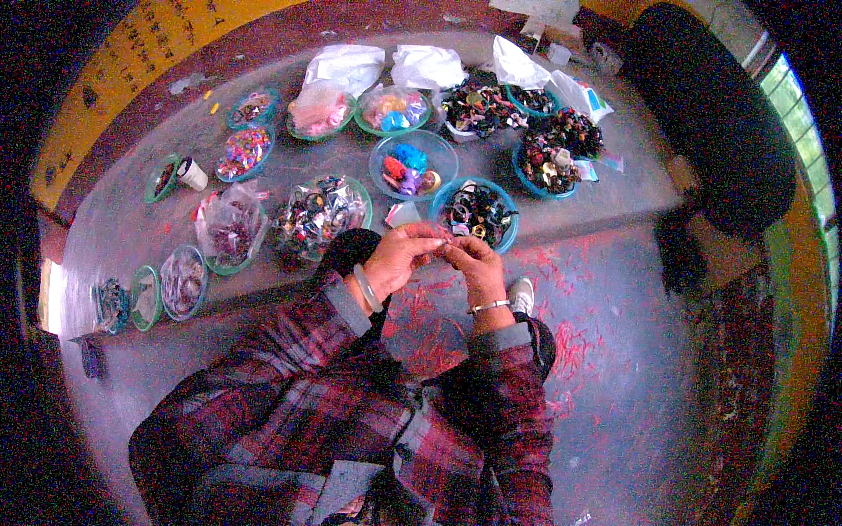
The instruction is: The person sits on the floor and assembles hair accessories by hand. They pick up small hair ties and decorative clips from bowls, attach the clips to the ties, and place the finished items into a plastic bag.
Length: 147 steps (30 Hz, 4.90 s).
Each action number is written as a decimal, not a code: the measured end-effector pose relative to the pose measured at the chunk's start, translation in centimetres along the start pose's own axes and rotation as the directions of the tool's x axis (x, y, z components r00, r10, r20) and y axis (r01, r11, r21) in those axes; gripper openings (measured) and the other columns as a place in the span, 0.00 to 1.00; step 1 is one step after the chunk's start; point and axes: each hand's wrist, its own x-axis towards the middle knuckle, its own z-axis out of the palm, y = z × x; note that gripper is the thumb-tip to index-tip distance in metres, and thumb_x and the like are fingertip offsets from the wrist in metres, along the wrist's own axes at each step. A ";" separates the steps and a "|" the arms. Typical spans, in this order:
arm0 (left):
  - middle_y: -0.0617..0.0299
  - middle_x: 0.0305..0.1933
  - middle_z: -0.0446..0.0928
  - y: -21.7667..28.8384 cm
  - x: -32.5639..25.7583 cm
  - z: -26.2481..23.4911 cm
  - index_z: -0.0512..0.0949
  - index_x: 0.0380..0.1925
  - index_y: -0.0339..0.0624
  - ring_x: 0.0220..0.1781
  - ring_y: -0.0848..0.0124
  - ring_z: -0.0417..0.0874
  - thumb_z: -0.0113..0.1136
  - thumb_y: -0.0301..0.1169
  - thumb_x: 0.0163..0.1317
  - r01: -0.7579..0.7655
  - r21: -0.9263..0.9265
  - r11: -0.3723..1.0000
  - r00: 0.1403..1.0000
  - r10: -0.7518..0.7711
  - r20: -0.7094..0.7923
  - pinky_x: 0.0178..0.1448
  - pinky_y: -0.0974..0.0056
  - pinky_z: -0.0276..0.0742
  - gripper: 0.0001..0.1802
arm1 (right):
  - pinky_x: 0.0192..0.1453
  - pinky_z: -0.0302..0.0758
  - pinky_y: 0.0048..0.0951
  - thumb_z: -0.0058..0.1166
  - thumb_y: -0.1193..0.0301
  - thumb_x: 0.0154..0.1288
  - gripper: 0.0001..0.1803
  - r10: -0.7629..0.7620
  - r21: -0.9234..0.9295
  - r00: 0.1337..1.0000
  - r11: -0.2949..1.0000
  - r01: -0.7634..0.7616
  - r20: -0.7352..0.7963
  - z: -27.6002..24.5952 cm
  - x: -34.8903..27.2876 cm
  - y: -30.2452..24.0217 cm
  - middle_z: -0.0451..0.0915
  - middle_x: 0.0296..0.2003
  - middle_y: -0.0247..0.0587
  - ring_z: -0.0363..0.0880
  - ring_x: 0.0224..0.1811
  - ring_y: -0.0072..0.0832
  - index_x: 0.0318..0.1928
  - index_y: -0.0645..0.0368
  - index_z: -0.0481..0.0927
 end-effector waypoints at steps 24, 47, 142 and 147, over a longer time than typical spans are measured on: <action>0.67 0.30 0.75 -0.2 0.0 0.1 0.74 0.33 0.42 0.29 0.79 0.74 0.56 0.28 0.52 0.063 0.216 0.974 0.989 -0.089 0.115 0.28 0.76 0.66 0.08 | 0.21 0.68 0.21 0.55 0.72 0.55 0.05 0.072 0.077 0.996 0.995 -0.068 -0.050 -0.6 0.6 0.8 0.75 0.22 0.33 0.75 0.22 0.24 0.29 0.60 0.75; 0.68 0.30 0.77 -0.3 0.3 -0.1 0.77 0.35 0.42 0.27 0.81 0.73 0.55 0.35 0.57 0.046 0.191 0.980 0.999 -0.045 -0.008 0.25 0.77 0.63 0.10 | 0.33 0.68 0.20 0.58 0.77 0.50 0.05 0.040 0.057 0.992 0.998 -0.033 -0.123 -0.9 0.8 1.1 0.77 0.26 0.33 0.72 0.28 0.20 0.30 0.62 0.78; 0.60 0.36 0.77 0.5 -0.2 0.9 0.76 0.37 0.33 0.38 0.75 0.77 0.50 0.36 0.61 -0.012 0.217 0.976 0.986 -0.025 0.164 0.45 0.71 0.71 0.15 | 0.32 0.70 0.21 0.56 0.75 0.53 0.06 -0.076 0.100 0.981 0.990 0.095 -0.177 -1.3 0.4 0.4 0.77 0.26 0.34 0.73 0.28 0.21 0.32 0.64 0.78; 0.59 0.37 0.77 0.8 -0.5 1.2 0.74 0.39 0.35 0.38 0.71 0.78 0.52 0.36 0.59 0.296 0.009 0.955 0.935 -0.291 0.202 0.44 0.68 0.73 0.15 | 0.33 0.73 0.23 0.53 0.72 0.57 0.07 0.003 0.347 0.960 0.933 0.099 -0.282 -2.8 1.1 1.4 0.77 0.28 0.36 0.76 0.30 0.25 0.34 0.64 0.76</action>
